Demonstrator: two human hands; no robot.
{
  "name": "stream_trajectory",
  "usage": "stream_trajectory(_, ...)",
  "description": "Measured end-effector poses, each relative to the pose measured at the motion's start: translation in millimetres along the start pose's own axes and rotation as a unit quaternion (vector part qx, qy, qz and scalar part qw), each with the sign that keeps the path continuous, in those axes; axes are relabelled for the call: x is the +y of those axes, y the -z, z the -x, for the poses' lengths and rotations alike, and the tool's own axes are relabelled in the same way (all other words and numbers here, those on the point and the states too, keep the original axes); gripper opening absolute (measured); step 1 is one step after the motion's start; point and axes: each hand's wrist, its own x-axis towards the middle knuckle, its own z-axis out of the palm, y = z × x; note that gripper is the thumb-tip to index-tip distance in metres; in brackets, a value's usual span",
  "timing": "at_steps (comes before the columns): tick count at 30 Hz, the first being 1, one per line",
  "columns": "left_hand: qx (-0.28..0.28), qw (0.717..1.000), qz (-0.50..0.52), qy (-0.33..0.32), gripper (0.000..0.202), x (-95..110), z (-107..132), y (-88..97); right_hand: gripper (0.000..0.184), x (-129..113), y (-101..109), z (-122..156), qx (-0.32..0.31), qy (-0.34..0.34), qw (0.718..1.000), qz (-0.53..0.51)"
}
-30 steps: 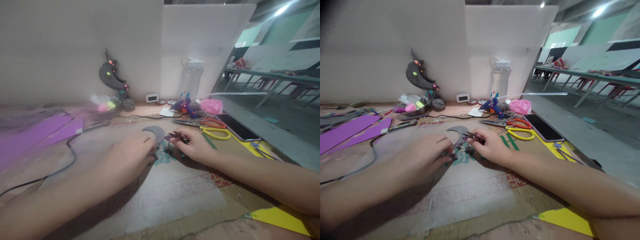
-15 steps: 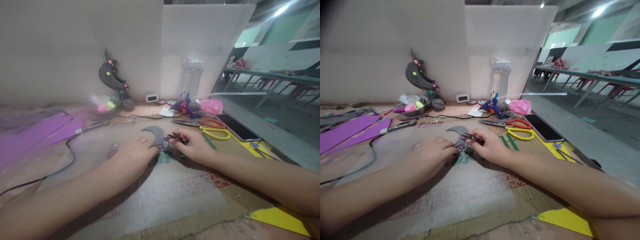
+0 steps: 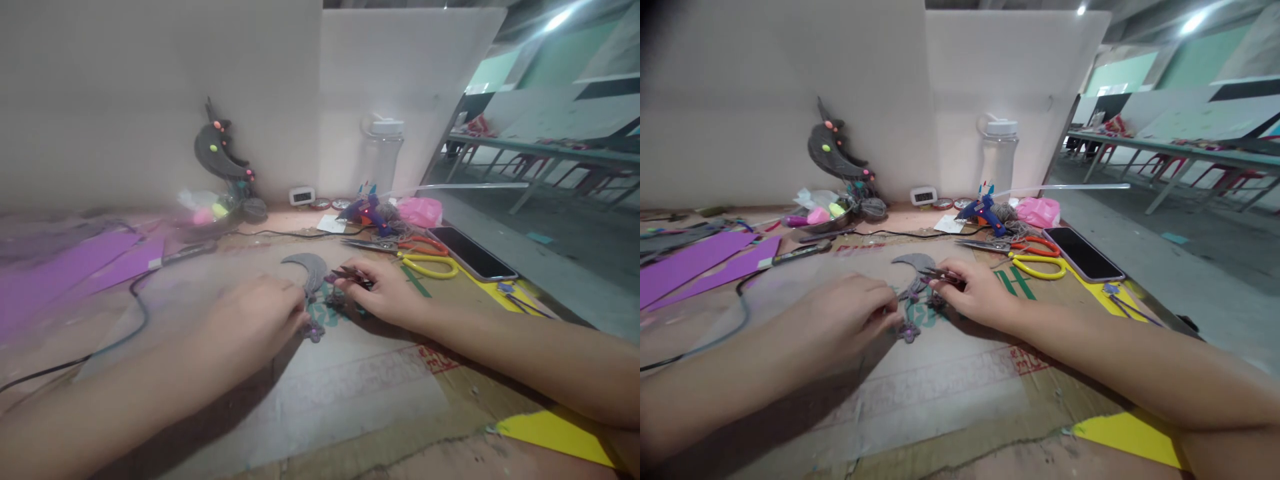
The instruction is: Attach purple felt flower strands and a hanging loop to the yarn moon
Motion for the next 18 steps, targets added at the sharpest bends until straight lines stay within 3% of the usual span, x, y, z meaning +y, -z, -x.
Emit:
stream_trajectory(3,0.022,0.998,-0.054,-0.004,0.018,0.2,-5.7,1.6,0.015,0.4,0.0,-0.1,-0.001,0.003,1.0,0.001)
stream_trajectory(8,0.042,0.998,-0.028,-0.03,0.02,-0.7,-6.4,3.4,0.015,-0.2,0.6,0.6,-0.003,0.014,1.0,0.0)
stream_trajectory(18,-0.049,0.997,0.048,-0.036,0.018,3.6,-8.1,2.4,0.015,-0.6,0.6,1.0,-0.011,0.012,1.0,0.001)
